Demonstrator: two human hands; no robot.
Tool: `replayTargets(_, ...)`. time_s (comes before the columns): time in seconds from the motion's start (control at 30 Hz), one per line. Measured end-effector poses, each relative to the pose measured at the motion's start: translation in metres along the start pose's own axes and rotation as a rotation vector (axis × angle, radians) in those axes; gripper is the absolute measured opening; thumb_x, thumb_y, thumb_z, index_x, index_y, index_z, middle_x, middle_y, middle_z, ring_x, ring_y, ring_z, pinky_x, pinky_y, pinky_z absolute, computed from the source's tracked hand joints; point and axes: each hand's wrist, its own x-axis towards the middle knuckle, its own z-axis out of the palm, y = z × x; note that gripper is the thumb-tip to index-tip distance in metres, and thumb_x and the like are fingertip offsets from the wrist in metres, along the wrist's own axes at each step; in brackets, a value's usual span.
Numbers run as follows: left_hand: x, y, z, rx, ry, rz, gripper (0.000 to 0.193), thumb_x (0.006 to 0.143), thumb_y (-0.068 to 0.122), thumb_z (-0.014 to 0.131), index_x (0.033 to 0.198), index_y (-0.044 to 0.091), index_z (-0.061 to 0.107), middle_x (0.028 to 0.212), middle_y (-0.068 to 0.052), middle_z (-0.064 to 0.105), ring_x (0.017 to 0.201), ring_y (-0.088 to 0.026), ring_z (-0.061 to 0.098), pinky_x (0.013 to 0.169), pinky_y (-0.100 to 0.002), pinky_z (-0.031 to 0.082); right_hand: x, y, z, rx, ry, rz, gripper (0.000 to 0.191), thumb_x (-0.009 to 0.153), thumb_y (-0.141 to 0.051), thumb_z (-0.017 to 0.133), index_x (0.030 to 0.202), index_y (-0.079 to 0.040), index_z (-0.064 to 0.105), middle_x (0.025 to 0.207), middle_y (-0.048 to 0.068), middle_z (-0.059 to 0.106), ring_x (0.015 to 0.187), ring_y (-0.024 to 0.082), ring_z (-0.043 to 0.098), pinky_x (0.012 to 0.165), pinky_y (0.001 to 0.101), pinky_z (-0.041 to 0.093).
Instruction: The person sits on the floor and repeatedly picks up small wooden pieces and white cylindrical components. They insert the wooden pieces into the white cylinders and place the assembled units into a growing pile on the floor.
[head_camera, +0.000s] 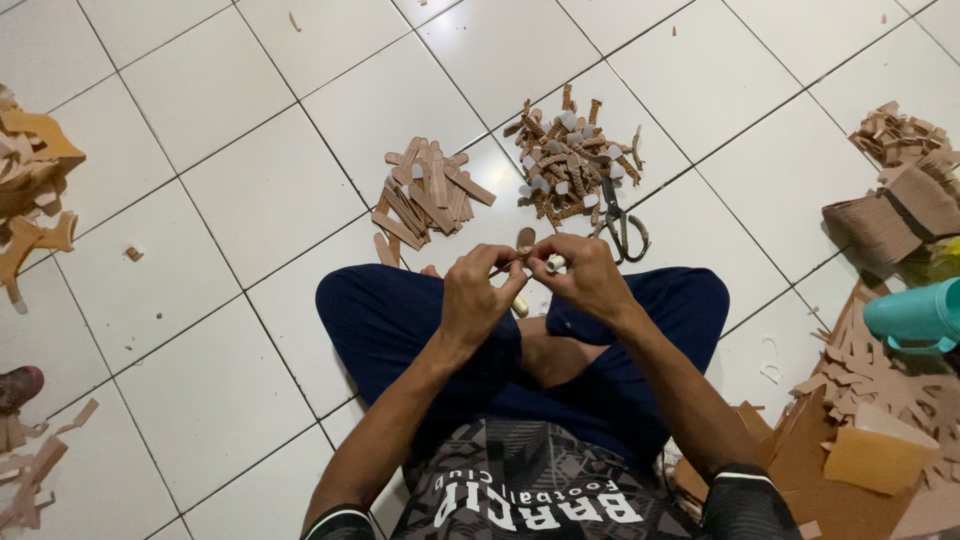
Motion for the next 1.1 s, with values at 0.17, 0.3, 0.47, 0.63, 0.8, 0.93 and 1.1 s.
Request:
replayTargets(0.17, 0.001, -0.006, 0.014, -0.075, 0.112, -0.094, 0.016, 0.089, 0.014, 0.076, 0.099, 0.0, 0.078, 0.092, -0.012, 0.08, 0.082, -0.022, 0.075, 0.078, -0.034, 0.058, -0.006, 0.016, 0.023, 0.58, 0.029, 0.364, 0.025, 0.1, -0.027, 0.069, 0.102, -0.004, 0.077, 0.077, -0.003, 0.065, 0.066, 0.007, 0.05, 0.058, 0.024, 0.04)
replayTargets(0.3, 0.014, -0.033, -0.009, -0.228, 0.148, -0.331, 0.02, 0.092, 0.019, 0.074, 0.103, 0.002, 0.078, 0.091, -0.01, 0.08, 0.083, -0.016, 0.078, 0.078, -0.03, 0.062, -0.029, 0.028, 0.011, 0.112, 0.16, 0.368, 0.033, 0.102, -0.033, 0.067, 0.095, -0.003, 0.08, 0.07, 0.002, 0.064, 0.062, 0.011, 0.051, 0.058, 0.0296, 0.04)
replayTargets(0.47, 0.025, -0.054, -0.041, -0.183, 0.134, -0.321, 0.021, 0.093, 0.02, 0.075, 0.1, 0.001, 0.078, 0.09, -0.01, 0.08, 0.081, -0.015, 0.078, 0.078, -0.03, 0.063, -0.058, 0.039, -0.05, -0.229, 0.6, 0.301, 0.019, 0.099, -0.021, 0.076, 0.106, -0.003, 0.078, 0.093, 0.005, 0.074, 0.078, 0.008, 0.068, 0.067, 0.0241, 0.053)
replayTargets(0.63, 0.014, -0.024, -0.017, -0.263, -0.041, -0.267, 0.02, 0.088, 0.015, 0.076, 0.102, 0.001, 0.078, 0.088, -0.011, 0.081, 0.081, -0.017, 0.078, 0.076, -0.03, 0.062, -0.046, 0.016, -0.034, 0.078, 0.388, 0.208, 0.018, 0.096, -0.016, 0.075, 0.111, -0.006, 0.078, 0.1, 0.005, 0.078, 0.081, 0.014, 0.072, 0.068, 0.0245, 0.057)
replayTargets(0.8, 0.006, -0.001, -0.014, -0.276, -0.128, -0.186, 0.021, 0.088, 0.015, 0.076, 0.104, 0.0, 0.077, 0.093, -0.011, 0.079, 0.086, -0.019, 0.078, 0.078, -0.03, 0.061, -0.015, -0.016, -0.004, -0.066, 0.152, -0.079, 0.02, 0.091, -0.015, 0.076, 0.106, -0.002, 0.077, 0.097, 0.01, 0.077, 0.082, 0.018, 0.075, 0.069, 0.0285, 0.058)
replayTargets(0.93, 0.001, 0.002, -0.015, -0.23, -0.102, -0.143, 0.02, 0.089, 0.016, 0.076, 0.102, 0.001, 0.077, 0.095, -0.01, 0.078, 0.088, -0.02, 0.078, 0.081, -0.03, 0.062, -0.008, -0.021, -0.001, -0.064, 0.073, -0.095, 0.02, 0.092, -0.015, 0.076, 0.104, 0.0, 0.074, 0.094, 0.011, 0.076, 0.08, 0.018, 0.074, 0.069, 0.0284, 0.058)
replayTargets(1.1, -0.008, -0.001, 0.006, 0.055, 0.125, 0.056, 0.016, 0.088, 0.015, 0.079, 0.098, 0.002, 0.077, 0.094, -0.01, 0.078, 0.081, -0.024, 0.071, 0.074, -0.036, 0.057, -0.01, -0.005, 0.014, 0.477, -0.056, 0.43, 0.029, 0.105, -0.027, 0.066, 0.103, 0.0, 0.075, 0.071, -0.004, 0.053, 0.06, 0.005, 0.042, 0.05, 0.0249, 0.036)
